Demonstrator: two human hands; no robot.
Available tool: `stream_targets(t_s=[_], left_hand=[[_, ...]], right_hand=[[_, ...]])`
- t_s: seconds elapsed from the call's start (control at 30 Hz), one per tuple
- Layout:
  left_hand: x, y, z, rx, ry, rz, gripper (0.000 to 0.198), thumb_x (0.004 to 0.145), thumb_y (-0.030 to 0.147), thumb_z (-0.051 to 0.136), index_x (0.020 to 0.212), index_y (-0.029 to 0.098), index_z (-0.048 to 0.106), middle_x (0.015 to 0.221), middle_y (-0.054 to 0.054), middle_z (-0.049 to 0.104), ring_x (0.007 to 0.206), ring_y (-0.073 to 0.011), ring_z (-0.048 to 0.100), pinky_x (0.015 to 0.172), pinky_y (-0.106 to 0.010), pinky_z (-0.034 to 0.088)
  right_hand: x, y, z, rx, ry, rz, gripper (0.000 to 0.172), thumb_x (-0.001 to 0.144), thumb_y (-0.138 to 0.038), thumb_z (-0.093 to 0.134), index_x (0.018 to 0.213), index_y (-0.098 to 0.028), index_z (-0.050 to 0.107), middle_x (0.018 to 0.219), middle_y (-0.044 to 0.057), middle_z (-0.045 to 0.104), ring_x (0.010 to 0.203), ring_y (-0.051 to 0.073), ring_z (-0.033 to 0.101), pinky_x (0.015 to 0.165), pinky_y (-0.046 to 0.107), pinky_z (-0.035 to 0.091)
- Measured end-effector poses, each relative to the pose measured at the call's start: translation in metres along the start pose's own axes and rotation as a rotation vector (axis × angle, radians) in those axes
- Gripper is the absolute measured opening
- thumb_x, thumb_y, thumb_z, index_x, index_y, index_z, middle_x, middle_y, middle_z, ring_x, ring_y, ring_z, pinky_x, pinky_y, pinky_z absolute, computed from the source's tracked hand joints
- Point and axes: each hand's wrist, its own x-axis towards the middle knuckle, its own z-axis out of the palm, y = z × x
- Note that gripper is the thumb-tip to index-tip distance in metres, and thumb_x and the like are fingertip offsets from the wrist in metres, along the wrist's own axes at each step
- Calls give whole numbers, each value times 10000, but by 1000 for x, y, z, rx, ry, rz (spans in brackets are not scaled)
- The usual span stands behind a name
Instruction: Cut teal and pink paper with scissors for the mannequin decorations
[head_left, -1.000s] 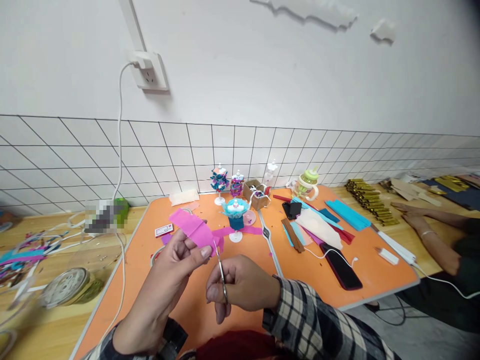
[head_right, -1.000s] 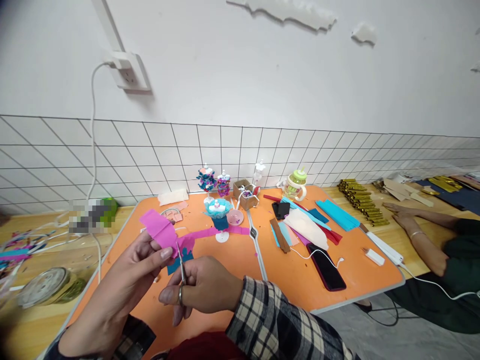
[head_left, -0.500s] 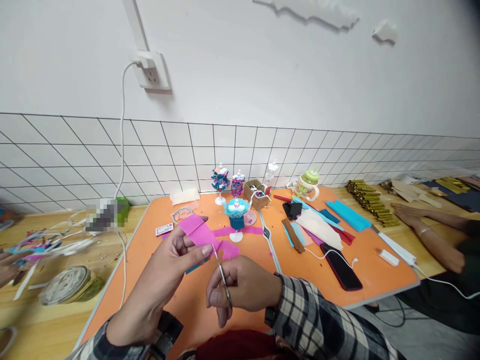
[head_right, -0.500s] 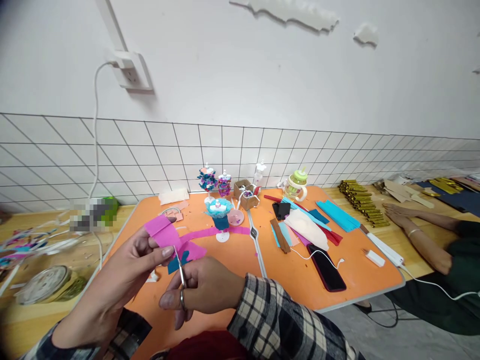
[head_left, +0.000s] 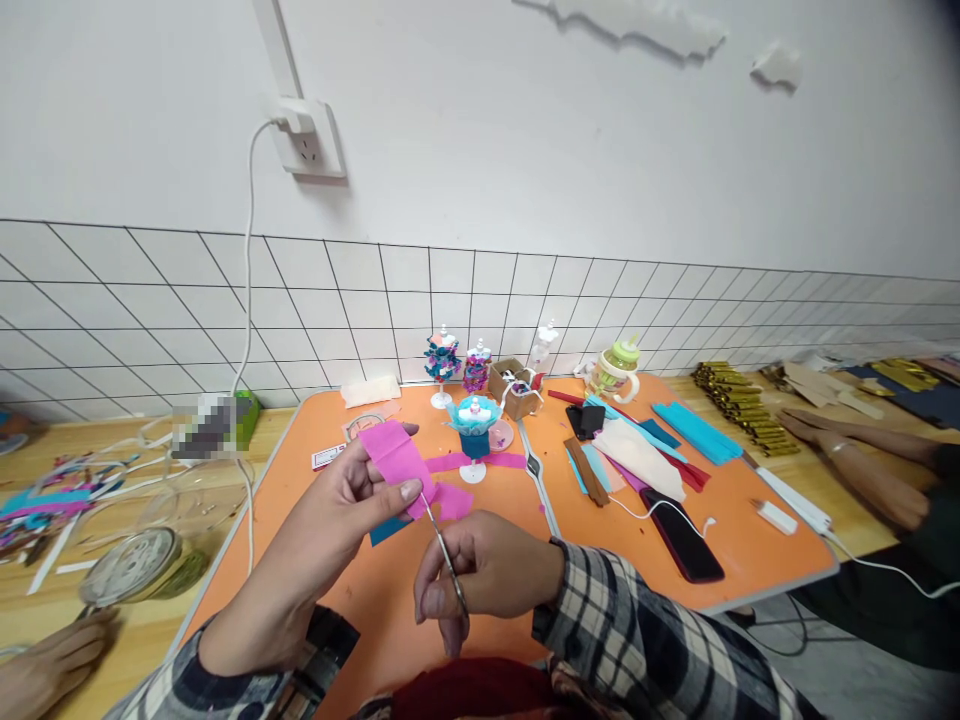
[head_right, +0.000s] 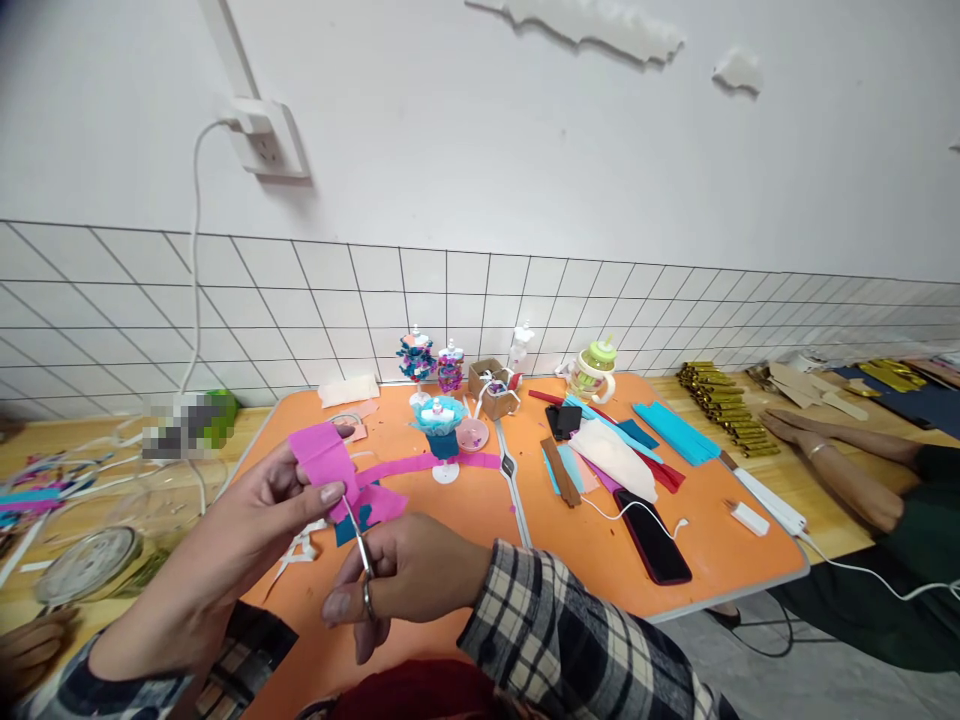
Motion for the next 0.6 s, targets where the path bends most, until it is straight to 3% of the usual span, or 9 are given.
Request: stream_targets(t_s=[0.13,0.4,0.5,0.6], left_hand=[[2,2,-4,60,-5,-8,572,729,295,894,1243,225,654,776,-1,748,696,-181,704,629,-248,565],[7,14,-1,64,-53,-55,617,573,167,956,1138,233,718,881,-36,798,752,-229,739,651,-282,587],[6,17,0,74,-90,-41,551,612,188,945,1120,233,736,812,-34,791,685,-215,718,603,-269,571],[4,13,-1,68,-125,-21,460,698,280,911,1122,221,743,800,-43,777,717,-219,723,650,-277,582]], right_hand=[[0,2,-5,-17,-73,13,679,648,-759,762,858,-122,656,544,-32,618,476,101,595,572,224,484],[-7,-6,-10,-15,-141,75,684,638,-762,759,853,-121,656,588,-19,642,527,96,603,565,210,490],[-12,-14,-11,-32,-154,111,695,618,-766,766,861,-125,646,628,-5,656,567,104,616,587,218,503],[-13,-19,-12,-44,-148,103,707,608,-780,760,855,-128,640,624,-3,650,561,107,610,582,223,500]])
